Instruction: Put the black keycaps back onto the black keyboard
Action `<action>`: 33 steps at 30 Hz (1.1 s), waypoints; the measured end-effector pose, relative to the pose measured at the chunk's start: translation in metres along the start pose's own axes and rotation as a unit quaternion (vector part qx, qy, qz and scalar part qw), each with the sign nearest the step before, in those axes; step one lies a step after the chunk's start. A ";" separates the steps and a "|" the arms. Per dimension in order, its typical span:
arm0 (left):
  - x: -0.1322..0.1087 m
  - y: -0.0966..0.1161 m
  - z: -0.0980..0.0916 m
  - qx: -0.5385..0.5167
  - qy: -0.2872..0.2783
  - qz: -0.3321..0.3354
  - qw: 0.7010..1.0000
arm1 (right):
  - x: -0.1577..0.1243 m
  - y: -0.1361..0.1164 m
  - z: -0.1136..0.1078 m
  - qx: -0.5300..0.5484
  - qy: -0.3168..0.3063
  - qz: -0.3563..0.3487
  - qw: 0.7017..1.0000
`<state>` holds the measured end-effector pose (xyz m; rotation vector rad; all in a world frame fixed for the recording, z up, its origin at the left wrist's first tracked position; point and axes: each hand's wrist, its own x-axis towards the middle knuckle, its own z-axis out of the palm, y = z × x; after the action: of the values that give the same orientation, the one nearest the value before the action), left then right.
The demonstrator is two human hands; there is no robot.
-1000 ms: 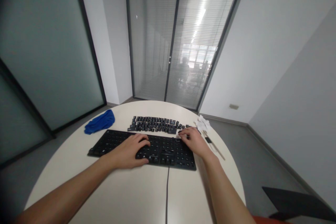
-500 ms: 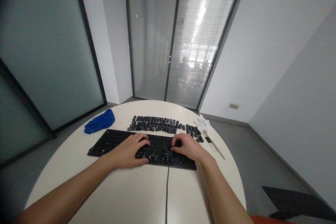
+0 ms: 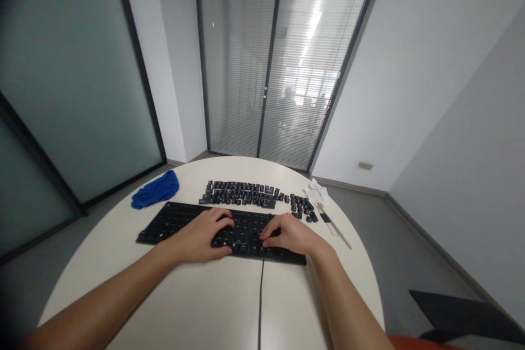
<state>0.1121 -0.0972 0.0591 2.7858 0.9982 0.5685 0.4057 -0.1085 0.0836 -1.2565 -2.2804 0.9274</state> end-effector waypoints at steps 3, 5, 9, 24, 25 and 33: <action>0.000 0.000 0.000 -0.002 0.000 -0.001 1.000 | -0.001 -0.003 0.000 -0.004 0.002 -0.002 1.000; 0.000 0.000 0.000 -0.004 0.002 0.002 1.000 | -0.001 -0.004 -0.001 -0.012 -0.001 -0.005 1.000; 0.000 0.000 0.001 -0.004 0.007 0.005 1.000 | 0.000 -0.005 -0.001 -0.025 -0.006 -0.013 1.000; 0.000 -0.001 0.002 -0.007 0.005 0.003 1.000 | 0.001 -0.004 0.003 -0.047 0.010 -0.019 0.999; 0.000 -0.001 0.001 -0.007 0.005 0.003 1.000 | 0.001 -0.004 0.004 -0.049 0.010 -0.017 0.999; 0.000 0.000 0.000 -0.007 0.003 0.002 1.000 | 0.000 -0.015 0.004 -0.087 0.006 -0.015 0.996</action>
<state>0.1118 -0.0976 0.0595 2.7748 0.9869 0.5819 0.3946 -0.1158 0.0910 -1.2904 -2.4060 0.7232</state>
